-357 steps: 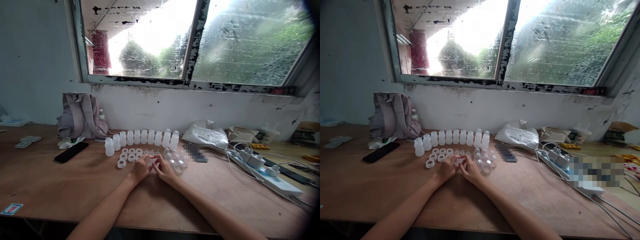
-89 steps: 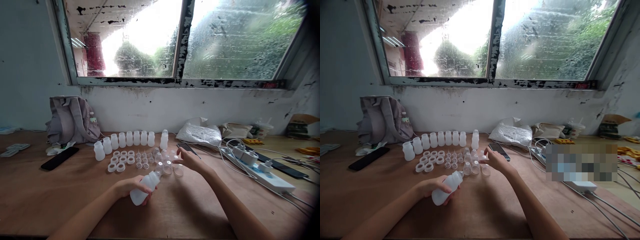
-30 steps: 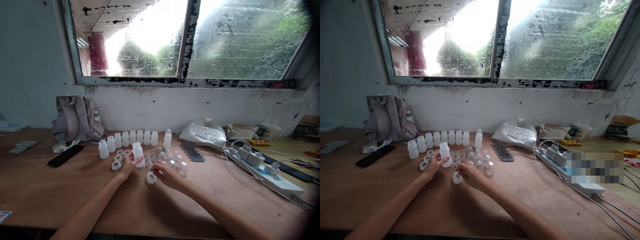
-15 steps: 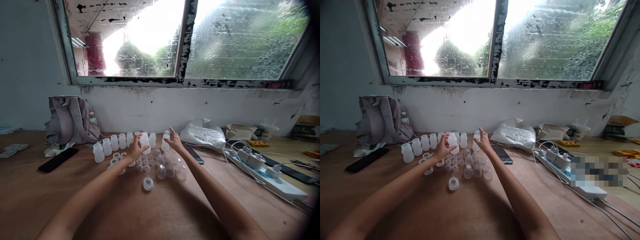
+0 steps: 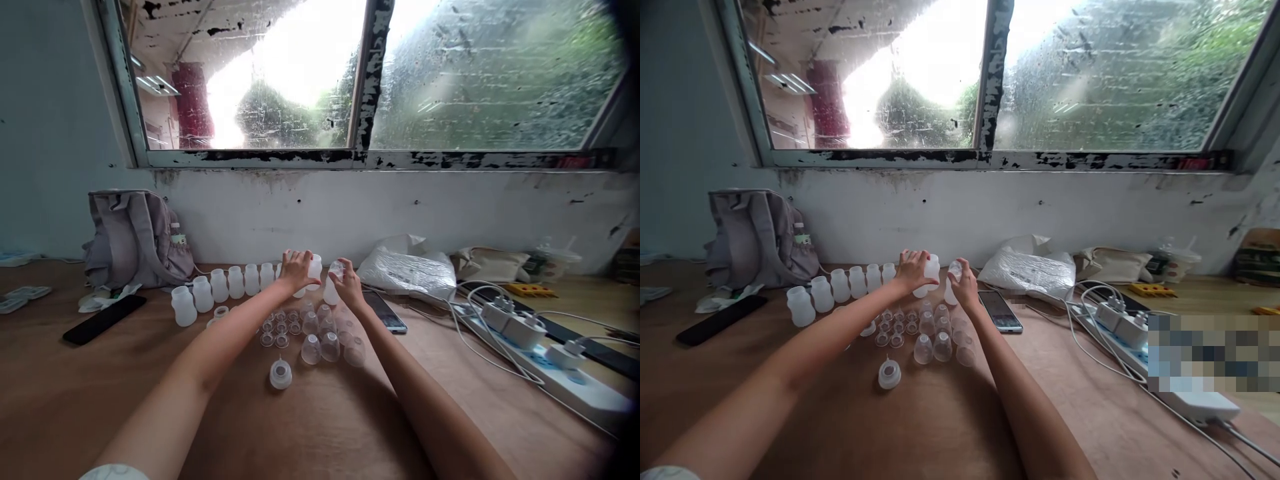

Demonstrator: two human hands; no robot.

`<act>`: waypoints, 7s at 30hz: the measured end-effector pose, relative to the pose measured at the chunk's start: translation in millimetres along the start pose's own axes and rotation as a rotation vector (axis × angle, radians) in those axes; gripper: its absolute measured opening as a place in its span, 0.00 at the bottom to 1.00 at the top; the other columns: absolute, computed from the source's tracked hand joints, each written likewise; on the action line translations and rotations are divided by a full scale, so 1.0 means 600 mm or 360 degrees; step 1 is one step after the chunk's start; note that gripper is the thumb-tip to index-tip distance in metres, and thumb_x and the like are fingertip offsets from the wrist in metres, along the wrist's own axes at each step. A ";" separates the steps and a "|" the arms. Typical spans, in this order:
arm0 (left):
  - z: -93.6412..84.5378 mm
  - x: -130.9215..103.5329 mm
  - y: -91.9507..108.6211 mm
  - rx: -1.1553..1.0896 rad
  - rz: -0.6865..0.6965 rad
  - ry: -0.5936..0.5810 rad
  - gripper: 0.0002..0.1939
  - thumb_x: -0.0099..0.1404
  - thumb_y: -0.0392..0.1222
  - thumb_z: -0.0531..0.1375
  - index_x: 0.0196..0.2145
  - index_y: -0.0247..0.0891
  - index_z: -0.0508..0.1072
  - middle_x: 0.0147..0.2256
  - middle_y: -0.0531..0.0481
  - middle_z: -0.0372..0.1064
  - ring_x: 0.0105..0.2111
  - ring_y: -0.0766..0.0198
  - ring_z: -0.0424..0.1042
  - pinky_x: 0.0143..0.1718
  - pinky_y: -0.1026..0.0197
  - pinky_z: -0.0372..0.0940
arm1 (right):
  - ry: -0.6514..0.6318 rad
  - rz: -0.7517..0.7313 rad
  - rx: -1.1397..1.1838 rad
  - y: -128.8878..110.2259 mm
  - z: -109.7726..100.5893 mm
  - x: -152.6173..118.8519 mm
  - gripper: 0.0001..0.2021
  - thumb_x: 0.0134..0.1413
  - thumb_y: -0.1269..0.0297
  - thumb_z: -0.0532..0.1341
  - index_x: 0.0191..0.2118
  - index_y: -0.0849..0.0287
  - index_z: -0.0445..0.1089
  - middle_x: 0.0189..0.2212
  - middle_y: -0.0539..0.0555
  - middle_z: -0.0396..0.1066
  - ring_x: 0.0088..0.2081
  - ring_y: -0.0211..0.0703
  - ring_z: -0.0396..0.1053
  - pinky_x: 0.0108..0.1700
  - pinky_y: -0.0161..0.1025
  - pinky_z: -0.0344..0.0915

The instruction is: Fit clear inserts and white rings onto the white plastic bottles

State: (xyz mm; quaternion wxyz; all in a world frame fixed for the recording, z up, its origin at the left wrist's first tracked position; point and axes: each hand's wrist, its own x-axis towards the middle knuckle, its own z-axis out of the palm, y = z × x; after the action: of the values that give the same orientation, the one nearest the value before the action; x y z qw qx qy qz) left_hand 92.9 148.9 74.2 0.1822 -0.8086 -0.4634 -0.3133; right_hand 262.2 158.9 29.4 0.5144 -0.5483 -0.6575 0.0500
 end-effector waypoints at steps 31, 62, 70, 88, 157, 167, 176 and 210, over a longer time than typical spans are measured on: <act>-0.032 -0.066 0.015 -0.0684 0.0030 0.0308 0.22 0.57 0.44 0.57 0.48 0.40 0.57 0.51 0.42 0.55 0.50 0.56 0.57 0.50 0.51 0.52 | -0.0438 0.0072 -0.0160 -0.087 -0.104 0.008 0.36 0.45 0.53 0.59 0.55 0.64 0.44 0.42 0.62 0.63 0.42 0.46 0.64 0.40 0.38 0.60; -0.120 -0.334 0.008 -0.0850 0.0062 -0.0074 0.16 0.56 0.37 0.54 0.44 0.40 0.62 0.42 0.46 0.62 0.45 0.59 0.63 0.46 0.57 0.61 | -0.0853 -0.1047 -0.0160 -0.197 -0.025 -0.269 0.05 0.55 0.66 0.49 0.36 0.61 0.58 0.29 0.54 0.67 0.30 0.39 0.65 0.29 0.33 0.57; -0.107 -0.344 -0.006 -0.0593 0.0295 -0.0223 0.13 0.54 0.45 0.57 0.38 0.39 0.65 0.34 0.48 0.65 0.34 0.61 0.66 0.35 0.60 0.64 | -0.0978 -0.0973 -0.0216 -0.175 0.002 -0.293 0.07 0.43 0.73 0.52 0.32 0.59 0.58 0.28 0.52 0.67 0.29 0.40 0.65 0.29 0.33 0.59; -0.158 -0.323 -0.004 -0.0723 0.0292 -0.0594 0.15 0.51 0.46 0.59 0.36 0.38 0.66 0.34 0.48 0.65 0.35 0.60 0.65 0.38 0.60 0.60 | -0.0945 -0.1301 -0.0224 -0.171 -0.012 -0.287 0.13 0.42 0.71 0.52 0.38 0.61 0.60 0.32 0.55 0.65 0.32 0.42 0.63 0.31 0.35 0.59; -0.108 -0.336 -0.063 -0.0489 -0.0255 -0.0070 0.07 0.60 0.40 0.52 0.35 0.38 0.67 0.36 0.48 0.65 0.39 0.59 0.62 0.42 0.57 0.55 | -0.0421 0.0076 -0.0781 -0.066 -0.028 0.003 0.27 0.47 0.59 0.55 0.55 0.57 0.53 0.44 0.62 0.63 0.44 0.54 0.62 0.39 0.44 0.59; -0.122 -0.331 -0.047 -0.0424 -0.0258 0.0215 0.24 0.58 0.48 0.55 0.50 0.37 0.57 0.48 0.41 0.58 0.48 0.53 0.58 0.47 0.50 0.54 | 0.0118 -0.0209 -0.0044 -0.198 -0.076 -0.058 0.22 0.40 0.55 0.61 0.42 0.62 0.64 0.35 0.58 0.66 0.31 0.45 0.64 0.34 0.43 0.62; -0.136 -0.335 -0.047 -0.0620 -0.0050 0.0137 0.28 0.54 0.54 0.56 0.50 0.40 0.58 0.44 0.44 0.63 0.46 0.54 0.62 0.46 0.52 0.58 | -0.0425 0.0213 0.1322 -0.249 0.014 -0.222 0.14 0.44 0.55 0.61 0.37 0.54 0.63 0.30 0.49 0.68 0.32 0.40 0.65 0.32 0.36 0.61; -0.148 -0.307 -0.055 -0.3012 -0.1273 -0.1241 0.30 0.54 0.64 0.42 0.25 0.32 0.66 0.11 0.57 0.51 0.10 0.74 0.47 0.12 0.70 0.42 | -0.0617 0.0381 0.1667 -0.224 -0.007 -0.209 0.13 0.43 0.57 0.62 0.36 0.55 0.64 0.28 0.50 0.65 0.29 0.40 0.64 0.31 0.35 0.60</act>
State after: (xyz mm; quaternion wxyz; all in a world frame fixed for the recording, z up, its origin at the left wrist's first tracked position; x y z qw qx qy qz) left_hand -34.7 -3.7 15.3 -0.7854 -0.4563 -0.2901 -0.3013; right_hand 158.9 6.8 38.0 0.5782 -0.2715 -0.5607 0.5270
